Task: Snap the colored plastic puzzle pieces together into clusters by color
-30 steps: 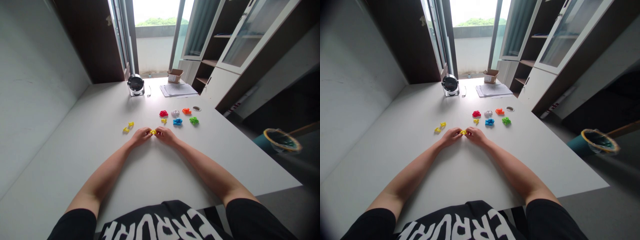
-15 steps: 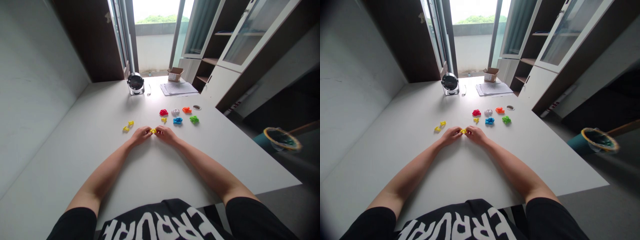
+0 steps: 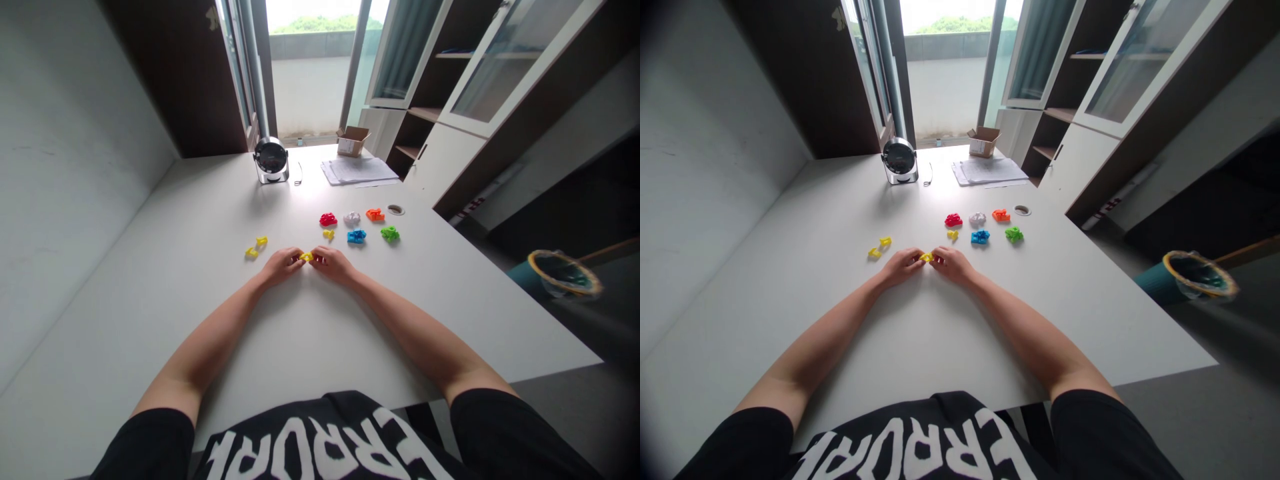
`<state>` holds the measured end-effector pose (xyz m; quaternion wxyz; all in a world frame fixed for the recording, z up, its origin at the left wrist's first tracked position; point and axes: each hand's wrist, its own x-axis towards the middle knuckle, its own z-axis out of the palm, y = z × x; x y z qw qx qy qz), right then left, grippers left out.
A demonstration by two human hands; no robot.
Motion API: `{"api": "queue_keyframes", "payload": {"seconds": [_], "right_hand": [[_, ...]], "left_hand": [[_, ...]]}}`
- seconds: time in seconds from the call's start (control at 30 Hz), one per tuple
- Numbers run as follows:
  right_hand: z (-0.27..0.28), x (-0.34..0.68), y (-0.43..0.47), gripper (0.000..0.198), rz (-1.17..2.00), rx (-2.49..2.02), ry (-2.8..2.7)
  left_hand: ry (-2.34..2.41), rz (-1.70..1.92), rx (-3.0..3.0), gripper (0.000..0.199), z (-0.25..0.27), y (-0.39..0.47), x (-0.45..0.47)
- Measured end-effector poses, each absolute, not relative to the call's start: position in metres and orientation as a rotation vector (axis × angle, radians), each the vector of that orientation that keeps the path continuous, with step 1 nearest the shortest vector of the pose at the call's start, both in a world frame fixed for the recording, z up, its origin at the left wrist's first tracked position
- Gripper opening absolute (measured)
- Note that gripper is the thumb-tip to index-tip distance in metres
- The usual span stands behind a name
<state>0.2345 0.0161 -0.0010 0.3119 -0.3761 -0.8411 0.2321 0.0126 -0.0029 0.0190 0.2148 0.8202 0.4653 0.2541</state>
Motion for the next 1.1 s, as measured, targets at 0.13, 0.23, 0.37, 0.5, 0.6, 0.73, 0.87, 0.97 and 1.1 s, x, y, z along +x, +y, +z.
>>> {"api": "queue_keyframes", "payload": {"seconds": [0.13, 0.23, 0.37, 0.5, 0.6, 0.73, 0.87, 0.97, 1.1], "right_hand": [[-0.0009, 0.2345, 0.0160, 0.008, 0.617, -0.995, -2.219], [0.0007, 0.2341, 0.0152, 0.008, 0.610, -0.994, -2.220], [0.0014, 0.2337, 0.0147, 0.009, 0.595, -0.991, -2.221], [0.0008, 0.2338, 0.0146, 0.009, 0.598, -0.992, -2.222], [0.0007, 0.2339, 0.0144, 0.009, 0.597, -0.990, -2.219], [0.0003, 0.2342, 0.0150, 0.009, 0.591, -0.991, -2.220], [-0.0004, 0.2347, 0.0159, 0.009, 0.605, -0.989, -2.222], [-0.0013, 0.2350, 0.0164, 0.009, 0.609, -0.985, -2.222], [-0.0023, 0.2350, 0.0168, 0.010, 0.602, -0.987, -2.223]], "left_hand": [[1.283, 0.706, 2.273, 0.022, 0.0189, -0.0027, 0.0125], [1.282, 0.713, 2.271, 0.022, 0.0192, -0.0028, 0.0126], [1.280, 0.714, 2.274, 0.022, 0.0190, -0.0028, 0.0127], [1.285, 0.701, 2.280, 0.023, 0.0194, -0.0030, 0.0131], [1.294, 0.694, 2.283, 0.023, 0.0203, -0.0034, 0.0137], [1.297, 0.693, 2.282, 0.023, 0.0204, -0.0032, 0.0138], [1.298, 0.689, 2.273, 0.022, 0.0198, -0.0030, 0.0135], [1.301, 0.687, 2.269, 0.023, 0.0201, -0.0032, 0.0134], [1.288, 0.698, 2.269, 0.022, 0.0203, -0.0029, 0.0132]]}}
